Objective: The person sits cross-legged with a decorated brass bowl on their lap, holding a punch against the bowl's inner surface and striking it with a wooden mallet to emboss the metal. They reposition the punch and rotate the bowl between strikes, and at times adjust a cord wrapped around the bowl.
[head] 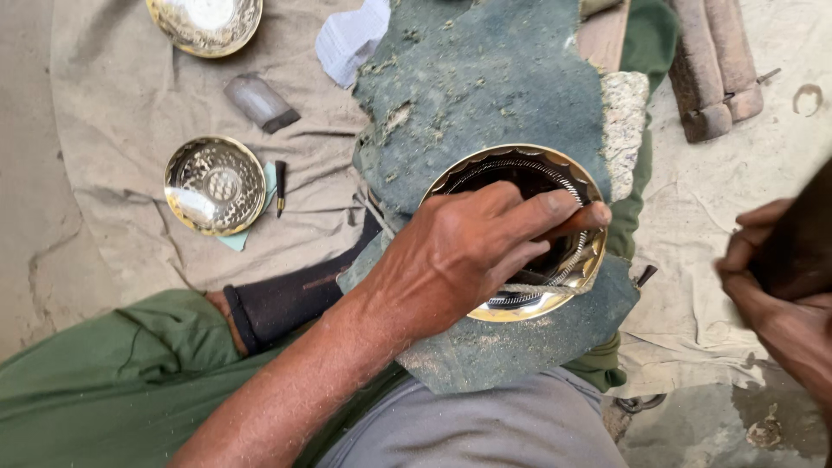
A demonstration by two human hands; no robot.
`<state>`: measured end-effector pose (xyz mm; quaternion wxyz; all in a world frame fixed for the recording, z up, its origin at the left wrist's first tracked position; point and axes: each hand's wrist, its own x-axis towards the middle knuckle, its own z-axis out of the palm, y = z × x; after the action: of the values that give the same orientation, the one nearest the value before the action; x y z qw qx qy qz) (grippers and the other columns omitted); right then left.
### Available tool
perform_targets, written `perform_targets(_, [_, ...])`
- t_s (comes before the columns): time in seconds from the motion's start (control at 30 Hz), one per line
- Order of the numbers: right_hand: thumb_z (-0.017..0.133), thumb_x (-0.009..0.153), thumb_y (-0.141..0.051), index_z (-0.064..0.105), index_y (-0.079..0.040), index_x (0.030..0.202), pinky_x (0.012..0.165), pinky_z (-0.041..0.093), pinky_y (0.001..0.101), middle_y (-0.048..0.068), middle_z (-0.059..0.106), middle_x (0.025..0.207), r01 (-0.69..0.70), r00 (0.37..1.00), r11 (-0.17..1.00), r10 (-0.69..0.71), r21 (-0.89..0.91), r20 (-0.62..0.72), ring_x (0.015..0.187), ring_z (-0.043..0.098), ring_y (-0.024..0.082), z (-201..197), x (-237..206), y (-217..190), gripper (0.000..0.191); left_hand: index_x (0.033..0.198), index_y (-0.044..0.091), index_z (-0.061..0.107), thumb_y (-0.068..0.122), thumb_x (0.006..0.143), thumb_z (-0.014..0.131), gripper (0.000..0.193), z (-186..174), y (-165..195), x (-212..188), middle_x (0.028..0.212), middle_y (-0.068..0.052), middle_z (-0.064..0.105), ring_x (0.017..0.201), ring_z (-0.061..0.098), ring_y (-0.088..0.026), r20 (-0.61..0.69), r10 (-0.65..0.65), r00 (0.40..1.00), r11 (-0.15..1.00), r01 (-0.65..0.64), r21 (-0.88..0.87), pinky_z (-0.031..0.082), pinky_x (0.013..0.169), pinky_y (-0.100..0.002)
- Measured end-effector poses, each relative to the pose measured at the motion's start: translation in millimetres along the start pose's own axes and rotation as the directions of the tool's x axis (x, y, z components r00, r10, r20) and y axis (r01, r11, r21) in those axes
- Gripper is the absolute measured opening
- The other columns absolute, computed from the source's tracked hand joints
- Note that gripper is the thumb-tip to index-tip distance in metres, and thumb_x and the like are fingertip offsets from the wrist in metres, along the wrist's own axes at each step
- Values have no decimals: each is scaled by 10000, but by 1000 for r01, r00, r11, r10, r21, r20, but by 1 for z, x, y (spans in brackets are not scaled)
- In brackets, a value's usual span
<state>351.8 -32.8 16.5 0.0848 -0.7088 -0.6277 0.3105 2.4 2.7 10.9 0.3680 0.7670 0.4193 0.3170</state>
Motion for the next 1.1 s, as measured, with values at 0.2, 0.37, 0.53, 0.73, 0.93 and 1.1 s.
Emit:
perform_targets(0.2, [695, 998, 71, 551, 44, 1266, 539, 509, 319, 168, 636, 835, -144, 989, 989, 144, -26, -21, 599, 591, 226, 0, -1, 8, 305, 1357, 199, 585, 203, 950, 786, 453, -6, 0, 3, 809, -9, 562, 720, 625, -164, 56, -10, 998, 999, 7, 43, 589, 648, -343])
perform_targets(0.37, [643, 863, 103, 553, 12, 1278, 810, 570, 279, 91, 660, 946, 75, 997, 982, -68, 172, -45, 852, 664, 149, 0, 0, 10, 434, 1415, 184, 536, 189, 981, 753, 485, -3, -3, 2, 850, 3, 580, 771, 643, -160, 19, 29, 999, 999, -30, 23, 612, 699, -327])
perform_targets(0.53, [672, 991, 121, 500, 28, 1332, 657, 567, 337, 124, 635, 967, -54, 988, 986, 76, 155, -137, 750, 642, 203, 3, -1, -12, 393, 1443, 182, 522, 186, 980, 749, 516, 2, -9, -1, 846, -11, 583, 768, 644, -164, -7, 26, 1000, 999, -26, 44, 605, 682, -326])
perform_targets(0.73, [632, 920, 82, 518, -14, 1269, 701, 604, 252, 35, 613, 902, -48, 983, 954, 98, 297, -155, 777, 662, 113, -3, 5, -58, 379, 1442, 172, 535, 196, 959, 768, 536, 7, -9, -1, 802, -16, 575, 721, 630, -160, -5, 29, 1000, 998, -28, 63, 609, 654, -304])
perform_targets(0.93, [662, 906, 47, 555, -30, 1276, 556, 548, 276, 68, 626, 872, -52, 992, 956, 83, 287, -100, 652, 638, 146, -4, 14, -46, 393, 1398, 176, 564, 206, 934, 778, 512, 3, -6, 1, 830, -9, 602, 739, 652, -157, 13, -16, 1000, 999, 16, 29, 606, 657, -301])
perform_targets(1.1, [669, 889, 65, 557, 16, 1281, 622, 524, 299, 119, 638, 892, 21, 1000, 982, -18, 185, -18, 700, 629, 196, 0, 14, -28, 411, 1362, 164, 590, 208, 923, 793, 486, -3, -5, 2, 899, -17, 645, 761, 673, -169, 13, -18, 1000, 1000, 18, 10, 604, 672, -316])
